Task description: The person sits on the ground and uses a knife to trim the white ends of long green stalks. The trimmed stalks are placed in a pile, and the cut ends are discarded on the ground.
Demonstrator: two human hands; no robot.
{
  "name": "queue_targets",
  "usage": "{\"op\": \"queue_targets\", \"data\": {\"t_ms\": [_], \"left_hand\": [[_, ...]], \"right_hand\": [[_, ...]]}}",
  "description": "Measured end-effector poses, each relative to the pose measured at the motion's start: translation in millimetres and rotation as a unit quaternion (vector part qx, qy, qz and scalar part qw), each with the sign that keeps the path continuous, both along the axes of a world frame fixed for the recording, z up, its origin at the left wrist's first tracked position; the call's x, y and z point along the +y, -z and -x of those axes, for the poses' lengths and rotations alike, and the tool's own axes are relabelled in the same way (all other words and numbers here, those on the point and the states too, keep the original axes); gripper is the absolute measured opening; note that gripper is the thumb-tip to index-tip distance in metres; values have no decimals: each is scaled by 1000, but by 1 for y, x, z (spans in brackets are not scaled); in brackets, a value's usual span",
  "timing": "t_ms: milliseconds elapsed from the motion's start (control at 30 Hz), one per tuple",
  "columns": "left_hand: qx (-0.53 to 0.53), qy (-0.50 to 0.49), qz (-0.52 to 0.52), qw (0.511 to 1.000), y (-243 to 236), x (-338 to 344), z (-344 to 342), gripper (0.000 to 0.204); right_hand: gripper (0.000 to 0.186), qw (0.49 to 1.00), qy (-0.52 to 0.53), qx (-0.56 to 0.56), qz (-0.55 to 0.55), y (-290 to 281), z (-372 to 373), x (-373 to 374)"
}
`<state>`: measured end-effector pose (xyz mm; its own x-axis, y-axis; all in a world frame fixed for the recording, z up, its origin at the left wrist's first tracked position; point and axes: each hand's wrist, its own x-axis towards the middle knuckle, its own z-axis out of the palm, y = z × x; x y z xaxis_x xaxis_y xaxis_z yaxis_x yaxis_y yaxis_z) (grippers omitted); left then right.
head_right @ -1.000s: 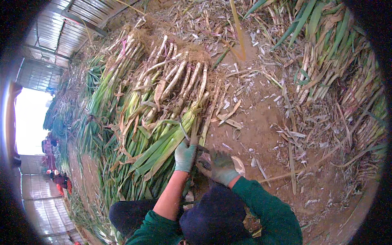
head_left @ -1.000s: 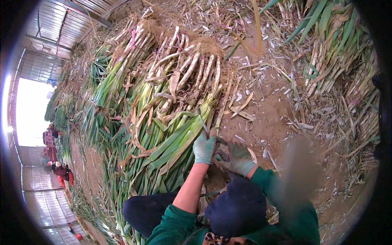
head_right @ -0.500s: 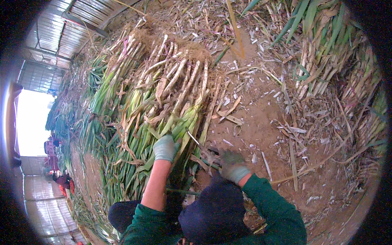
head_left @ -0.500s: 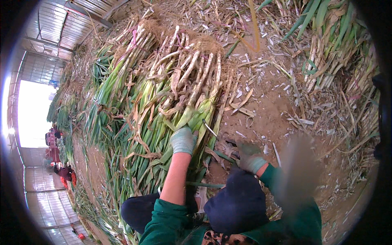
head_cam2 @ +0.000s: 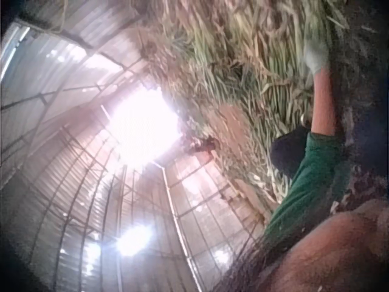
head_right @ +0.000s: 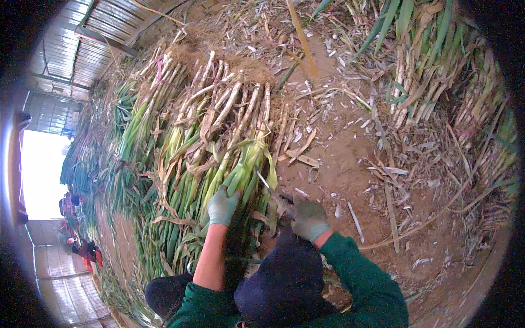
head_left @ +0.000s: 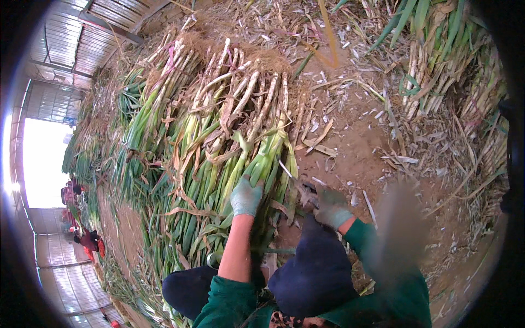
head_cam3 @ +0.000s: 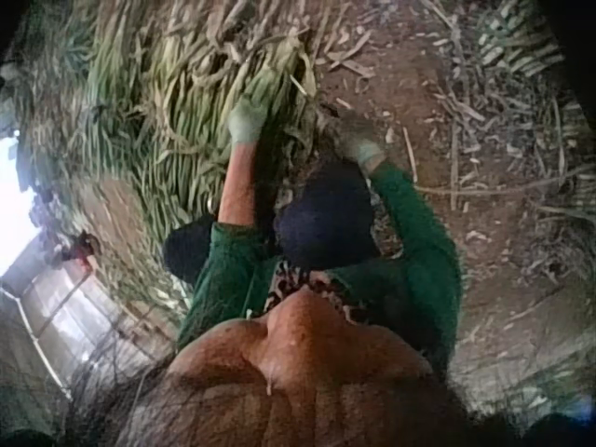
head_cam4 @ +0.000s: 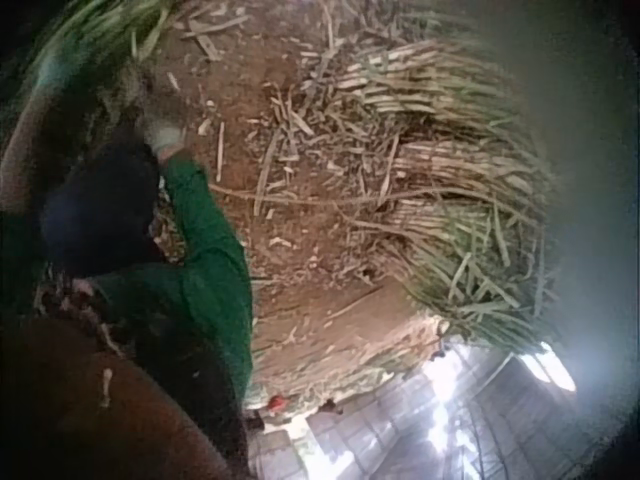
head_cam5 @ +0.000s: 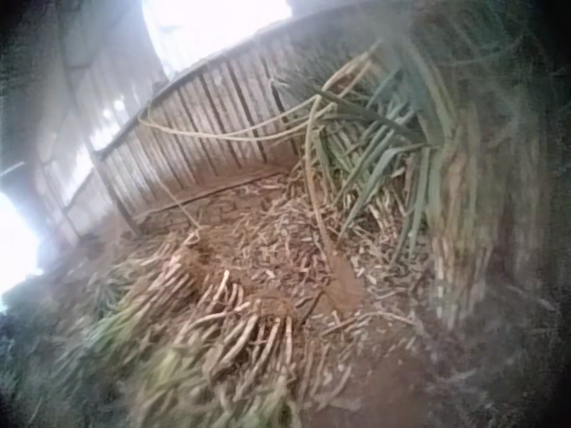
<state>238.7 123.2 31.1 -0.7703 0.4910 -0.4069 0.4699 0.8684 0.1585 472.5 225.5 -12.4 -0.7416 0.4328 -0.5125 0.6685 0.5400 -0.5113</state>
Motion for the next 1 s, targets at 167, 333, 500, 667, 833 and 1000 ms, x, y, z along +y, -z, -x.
{"op": "queue_targets", "data": {"t_ms": [167,333,500,667,833,1000], "left_hand": [[25,2,-25,999,6,-12,-4,63],[15,-9,-85,996,4,-33,-10,66],[-10,-32,-146,989,8,-44,-25,66],[-66,-70,-135,986,0,-55,-33,66],[-89,-116,-165,975,8,-79,-29,67],[-124,-140,-168,968,2,-80,-32,67]], "right_hand": [[77,997,63,13,-39,25,31,35],[73,994,107,9,-27,41,72,63],[64,991,129,7,-27,32,83,86],[63,991,124,6,-51,31,81,90],[64,986,92,82,-113,43,51,42],[59,994,100,34,-5,8,54,49]]}}
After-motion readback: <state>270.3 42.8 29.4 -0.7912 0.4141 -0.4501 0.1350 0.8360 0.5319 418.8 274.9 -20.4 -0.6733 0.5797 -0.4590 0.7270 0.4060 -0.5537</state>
